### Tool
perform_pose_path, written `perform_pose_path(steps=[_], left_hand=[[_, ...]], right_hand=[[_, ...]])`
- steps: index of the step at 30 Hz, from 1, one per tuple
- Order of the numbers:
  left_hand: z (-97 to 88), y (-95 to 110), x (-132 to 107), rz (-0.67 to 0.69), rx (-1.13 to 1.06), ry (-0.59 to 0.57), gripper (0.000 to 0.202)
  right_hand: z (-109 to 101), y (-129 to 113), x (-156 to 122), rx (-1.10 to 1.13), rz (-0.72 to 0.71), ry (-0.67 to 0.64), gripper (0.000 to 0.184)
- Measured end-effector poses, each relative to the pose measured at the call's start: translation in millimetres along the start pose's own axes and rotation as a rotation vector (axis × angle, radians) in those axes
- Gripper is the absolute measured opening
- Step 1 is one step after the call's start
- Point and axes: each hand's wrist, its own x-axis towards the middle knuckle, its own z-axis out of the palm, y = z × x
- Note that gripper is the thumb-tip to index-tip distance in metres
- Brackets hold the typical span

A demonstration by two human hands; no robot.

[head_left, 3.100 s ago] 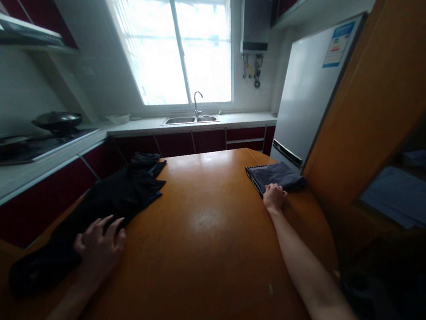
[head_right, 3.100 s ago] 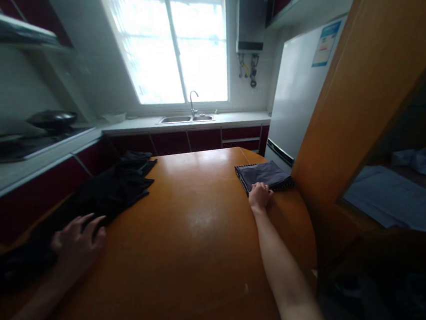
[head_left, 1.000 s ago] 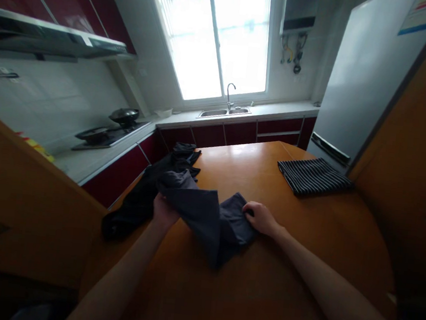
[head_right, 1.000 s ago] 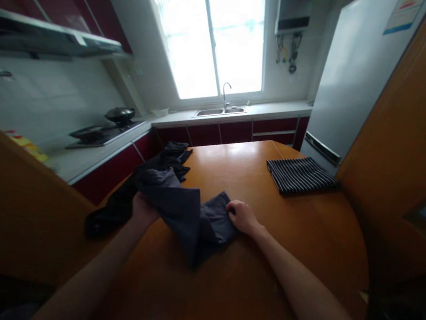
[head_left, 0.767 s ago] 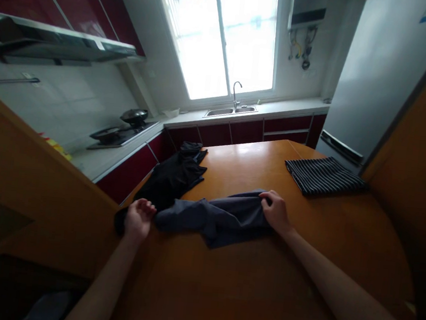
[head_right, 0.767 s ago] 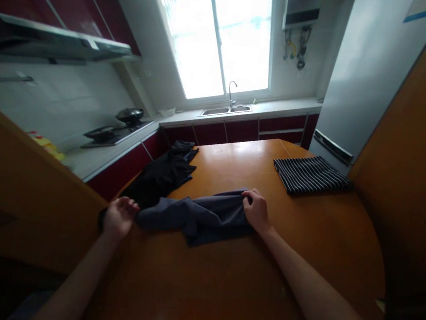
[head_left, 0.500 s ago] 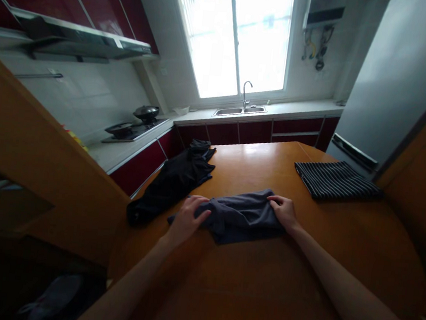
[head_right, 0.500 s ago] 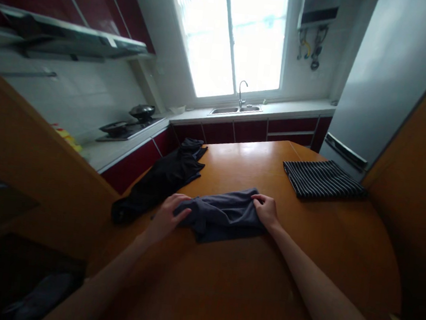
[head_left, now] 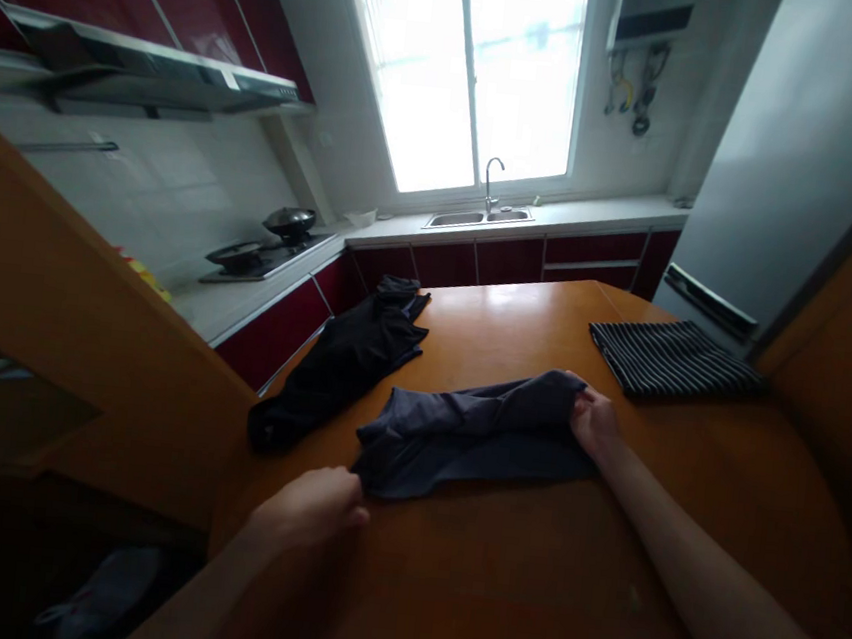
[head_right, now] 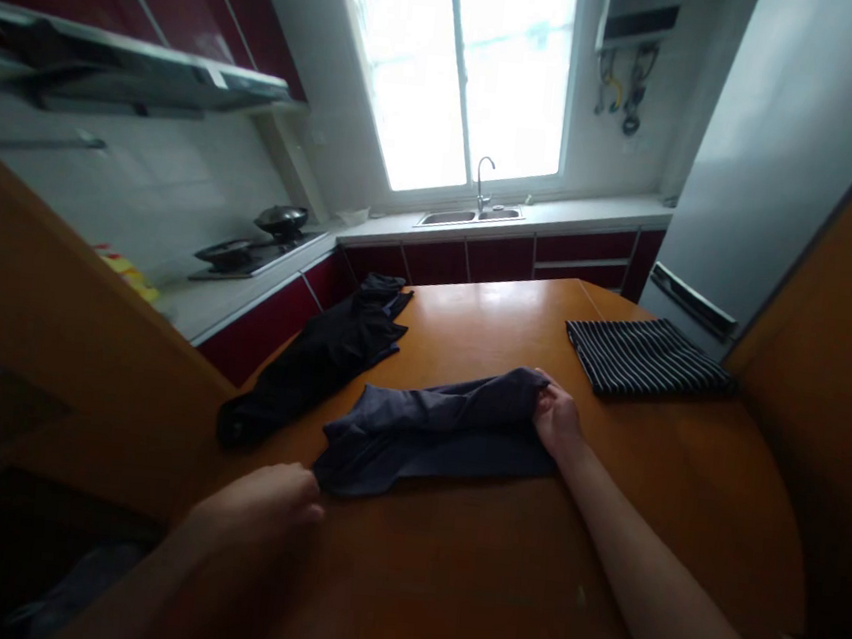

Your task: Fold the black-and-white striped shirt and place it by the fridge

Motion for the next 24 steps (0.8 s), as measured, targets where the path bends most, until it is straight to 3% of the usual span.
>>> perform_pose_path(steps=[2,3,5,7,10,12,15,18,20,22,24], left_hand=[[-6.2,9,2,0.096,-0.089,-0.051,0.026],[-7.4,15,11,0.179,-0.140,0.015,0.026],[-5.7,28,44,0.301,-0.200,0.297,0.022],[-0.6,39,85,0.337,-0.148,0.532,0.034],[3.5,47,132,0.357,-0.137,0.584,0.022],[-0.8,46,145,0.310,-0.228,0.597,0.021],[-15.4,38,147,0.221,-0.518,0.632,0.031],[-28.8,30,147,0.165,-0.804,0.507,0.034],[-31.9,29,149,0.131,-0.884,0.445,0.032],[-29.8,35,148,0.128,-0.880,0.507,0.028],[-23.2,49,139,0.195,-0.777,0.654,0.025]], right_hand=[[4,0,0,0.041,-0.015,-0.046,0.020],[6,1,-1,0.034,-0.035,-0.060,0.017],[10,3,-5,-0.061,-0.110,-0.050,0.023],[12,3,-11,-0.302,-0.252,-0.021,0.036],[13,-2,-20,-0.790,-0.484,-0.070,0.050],[15,-7,-24,-0.997,-0.520,-0.160,0.040],[19,-17,-26,-0.957,-0.368,-0.208,0.027],[20,-27,-26,-0.672,-0.083,-0.206,0.045],[19,-29,-26,-0.487,0.062,-0.256,0.052],[17,-27,-26,-0.352,0.125,-0.296,0.045],[16,-22,-25,-0.263,0.127,-0.285,0.037]])
